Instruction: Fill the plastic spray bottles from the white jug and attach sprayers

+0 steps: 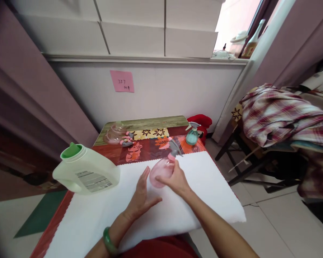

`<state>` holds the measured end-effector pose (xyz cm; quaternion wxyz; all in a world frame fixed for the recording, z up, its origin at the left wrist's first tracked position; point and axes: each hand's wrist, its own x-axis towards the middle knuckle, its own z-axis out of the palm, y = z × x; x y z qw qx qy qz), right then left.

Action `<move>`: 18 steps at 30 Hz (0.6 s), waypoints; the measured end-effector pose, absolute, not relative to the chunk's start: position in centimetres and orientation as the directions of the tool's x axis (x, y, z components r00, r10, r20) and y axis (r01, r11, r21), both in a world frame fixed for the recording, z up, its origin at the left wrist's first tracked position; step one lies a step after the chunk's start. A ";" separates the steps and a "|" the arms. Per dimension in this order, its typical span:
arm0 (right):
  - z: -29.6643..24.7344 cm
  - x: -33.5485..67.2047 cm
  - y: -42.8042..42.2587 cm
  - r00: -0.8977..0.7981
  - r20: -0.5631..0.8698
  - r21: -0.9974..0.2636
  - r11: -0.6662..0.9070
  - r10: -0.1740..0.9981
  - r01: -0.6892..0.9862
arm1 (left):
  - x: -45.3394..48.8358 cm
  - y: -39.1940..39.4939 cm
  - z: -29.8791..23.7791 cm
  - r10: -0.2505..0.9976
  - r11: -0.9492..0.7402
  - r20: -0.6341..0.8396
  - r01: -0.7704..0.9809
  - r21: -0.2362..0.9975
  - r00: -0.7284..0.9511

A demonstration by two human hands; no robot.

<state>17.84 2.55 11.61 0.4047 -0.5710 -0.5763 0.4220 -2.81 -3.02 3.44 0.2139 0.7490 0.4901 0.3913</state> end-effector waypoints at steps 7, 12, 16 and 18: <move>8.9 28.9 12.2 0.150 0.204 -0.818 0.084 0.967 0.569 | -8.9 -0.7 0.0 0.953 -0.237 0.274 0.876 0.420 0.127; 8.1 34.0 16.9 0.191 0.225 -0.762 0.051 0.955 0.646 | -9.7 -0.9 -0.9 0.959 -0.200 0.262 0.908 0.368 0.105; 7.3 35.2 18.2 0.169 0.196 -0.757 0.040 0.966 0.652 | -9.6 -0.9 -1.1 0.958 -0.197 0.264 0.921 0.335 0.109; 7.0 35.2 18.2 0.170 0.181 -0.768 0.031 0.969 0.639 | -9.7 -0.9 -1.1 0.958 -0.197 0.264 0.926 0.322 0.112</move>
